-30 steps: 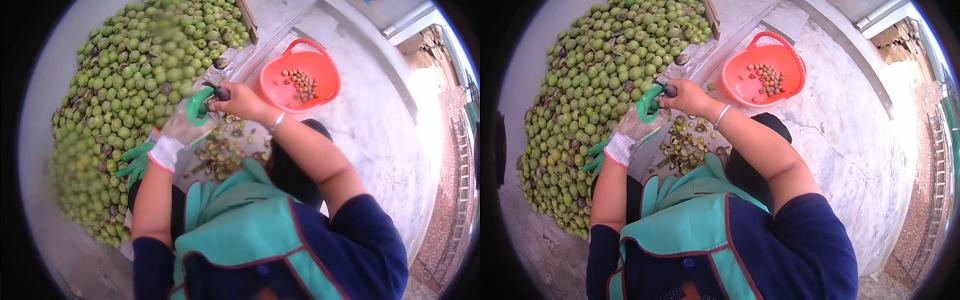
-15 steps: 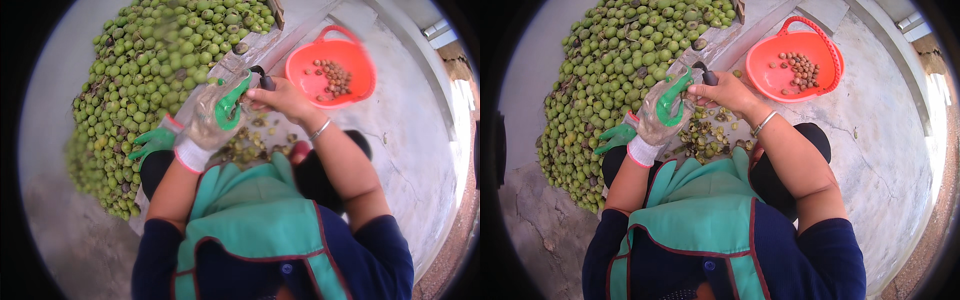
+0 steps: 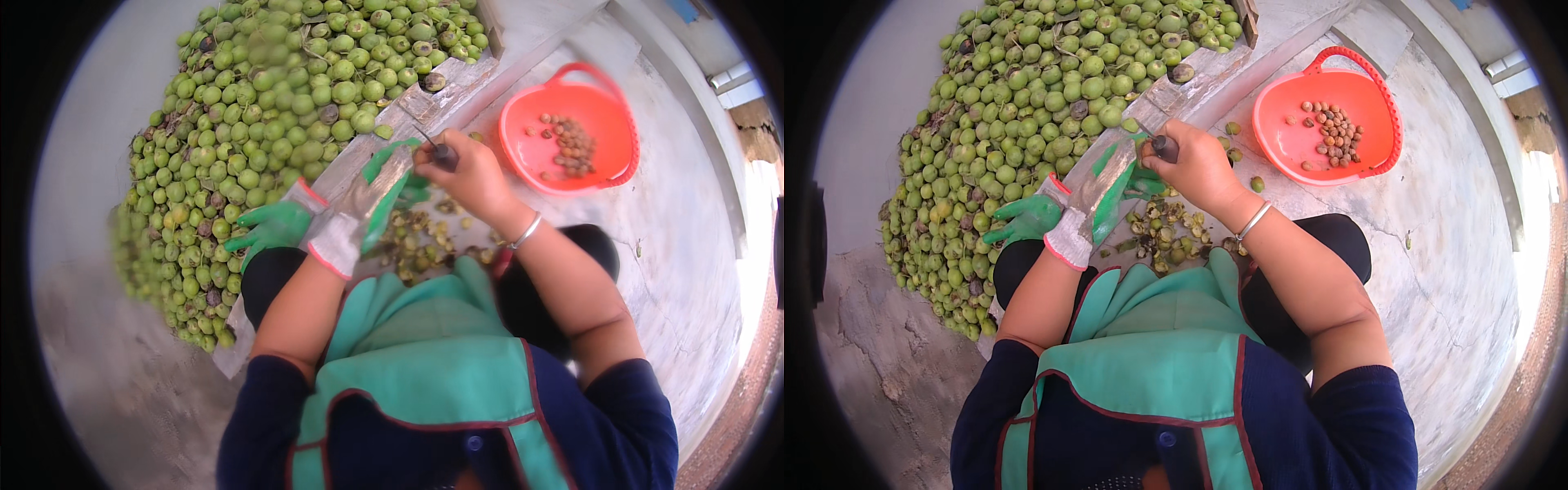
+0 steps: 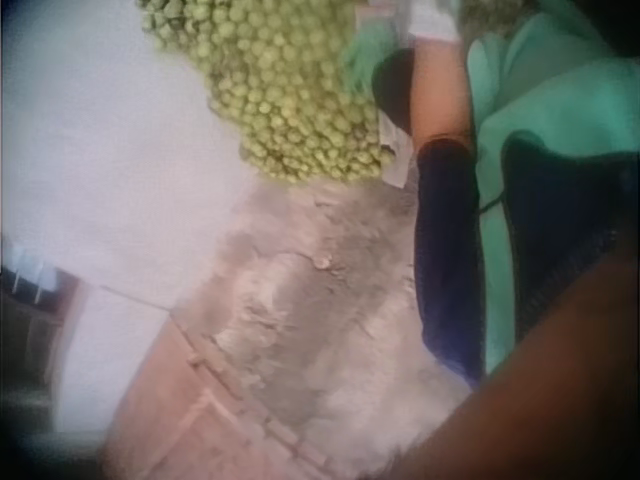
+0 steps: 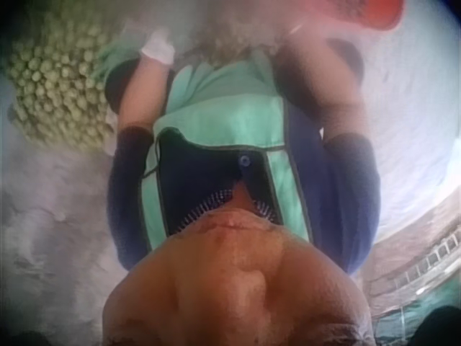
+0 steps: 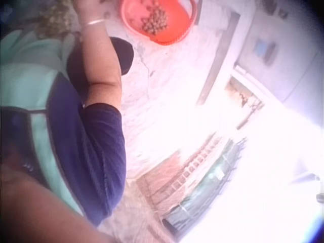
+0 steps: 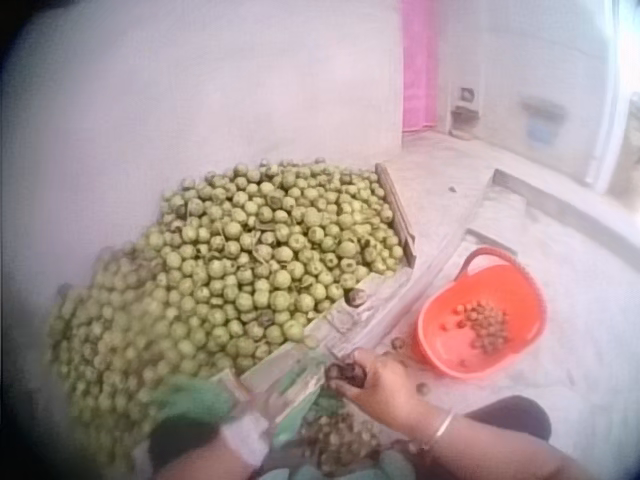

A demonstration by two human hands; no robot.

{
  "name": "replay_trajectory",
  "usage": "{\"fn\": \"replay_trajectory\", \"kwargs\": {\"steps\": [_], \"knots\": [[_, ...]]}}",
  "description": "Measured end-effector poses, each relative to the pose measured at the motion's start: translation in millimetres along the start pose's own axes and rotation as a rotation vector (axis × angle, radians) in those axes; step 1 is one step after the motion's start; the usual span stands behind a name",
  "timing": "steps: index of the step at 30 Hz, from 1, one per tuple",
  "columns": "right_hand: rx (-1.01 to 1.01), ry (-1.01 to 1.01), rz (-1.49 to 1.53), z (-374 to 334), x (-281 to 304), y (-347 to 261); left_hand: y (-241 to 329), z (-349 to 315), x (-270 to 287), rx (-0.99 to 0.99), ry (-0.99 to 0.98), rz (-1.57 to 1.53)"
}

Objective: The person peels the green husks from fruits using a small knife and places the inner seeds into a red bucket.

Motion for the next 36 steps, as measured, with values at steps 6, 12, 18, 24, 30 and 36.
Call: {"fn": "replay_trajectory", "kwargs": {"steps": [6, 12, 18, 24, 30, 36], "knots": [[0.078, 0.031, -0.182, -4.8, -11.1, -15.7, -56.1, -2.7, 20.2, -0.421, -0.028, 0.664], [-0.14, -0.071, -0.047, -3.4, -5.2, -21.9, -33.8, -1.5, 20.9, -0.085, -0.123, 0.238], [-0.44, -0.172, 0.569, 5.6, 16.9, -18.1, -24.2, -6.1, 25.8, 0.027, -0.218, -0.253], [-0.077, 0.429, -0.475, 10.5, 113.8, 56.3, 2.1, 8.2, -8.5, 0.184, -0.167, 0.878], [-0.097, 0.174, -0.51, 17.5, 65.1, 43.2, 44.7, -4.2, 14.0, 0.019, -0.045, 0.771], [-0.004, -0.036, -0.467, 21.1, -6.5, 26.7, 105.1, -52.9, 138.9, -0.119, 0.465, 0.723]]}}
Point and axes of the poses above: each hand's wrist, its own z-axis towards the middle knuckle, its own x-axis out of the back of the hand, y = z × x, the point moved 1 cm from there along z, towards the middle knuckle, and after that the axes turned 9 degrees about -x, right-handed, at the moved point
